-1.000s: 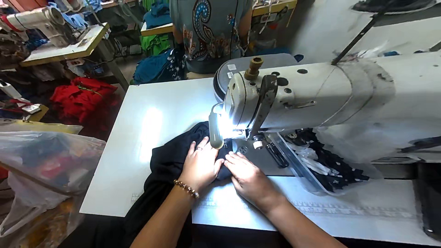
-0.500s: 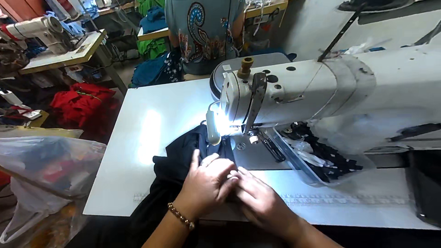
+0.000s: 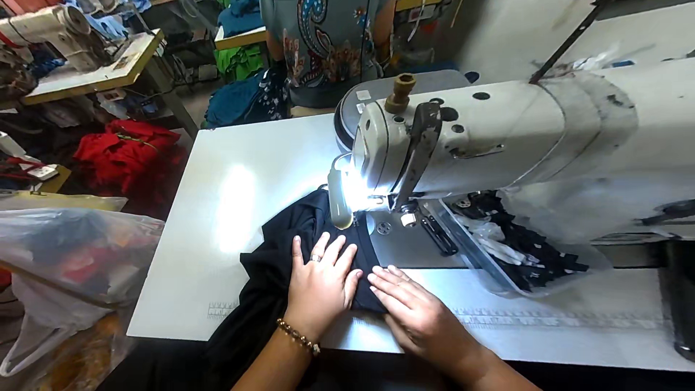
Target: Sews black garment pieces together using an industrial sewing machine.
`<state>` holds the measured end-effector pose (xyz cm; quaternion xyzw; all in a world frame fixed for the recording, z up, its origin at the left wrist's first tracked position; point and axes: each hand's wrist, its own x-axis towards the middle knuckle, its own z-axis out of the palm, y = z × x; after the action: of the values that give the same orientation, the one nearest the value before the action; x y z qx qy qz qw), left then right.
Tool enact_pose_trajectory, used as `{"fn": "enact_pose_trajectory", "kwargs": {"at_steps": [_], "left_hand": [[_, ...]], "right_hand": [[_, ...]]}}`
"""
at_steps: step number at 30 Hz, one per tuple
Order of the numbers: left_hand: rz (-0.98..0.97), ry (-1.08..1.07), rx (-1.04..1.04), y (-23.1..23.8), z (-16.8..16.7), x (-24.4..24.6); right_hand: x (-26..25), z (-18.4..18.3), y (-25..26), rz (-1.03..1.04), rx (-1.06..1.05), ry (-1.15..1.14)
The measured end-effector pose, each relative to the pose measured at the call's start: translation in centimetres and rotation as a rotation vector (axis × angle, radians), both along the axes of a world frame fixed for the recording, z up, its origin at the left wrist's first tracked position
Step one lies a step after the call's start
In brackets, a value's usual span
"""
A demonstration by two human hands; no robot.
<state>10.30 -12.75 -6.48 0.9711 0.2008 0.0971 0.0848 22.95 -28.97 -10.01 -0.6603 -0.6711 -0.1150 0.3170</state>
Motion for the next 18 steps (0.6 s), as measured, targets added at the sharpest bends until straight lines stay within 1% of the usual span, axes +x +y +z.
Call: {"fn": "enact_pose_trajectory", "kwargs": {"at_steps": [5, 11, 14, 15, 16, 18], "left_hand": [[-0.004, -0.025, 0.009, 0.8, -0.2, 0.6], [0.006, 0.151, -0.046, 2.8, 1.0, 2.4], [0.000, 0.164, -0.029, 3.8, 1.1, 3.0], [-0.004, 0.137, -0.033, 4.1, 1.2, 2.9], [-0.014, 0.065, -0.042, 4.5, 1.3, 2.7], [-0.081, -0.124, -0.057, 5.2, 1.3, 1.8]], "right_hand": [[0.3, 0.1, 1.0, -0.029, -0.006, -0.009], [1.5, 0.3, 3.5, -0.034, 0.008, -0.004], [1.9, 0.4, 4.7, -0.040, -0.006, 0.034], [2.0, 0.4, 5.0, -0.043, -0.005, 0.037], [2.1, 0.4, 5.4, -0.043, 0.001, 0.035], [2.1, 0.3, 5.9, -0.043, 0.009, 0.029]]}}
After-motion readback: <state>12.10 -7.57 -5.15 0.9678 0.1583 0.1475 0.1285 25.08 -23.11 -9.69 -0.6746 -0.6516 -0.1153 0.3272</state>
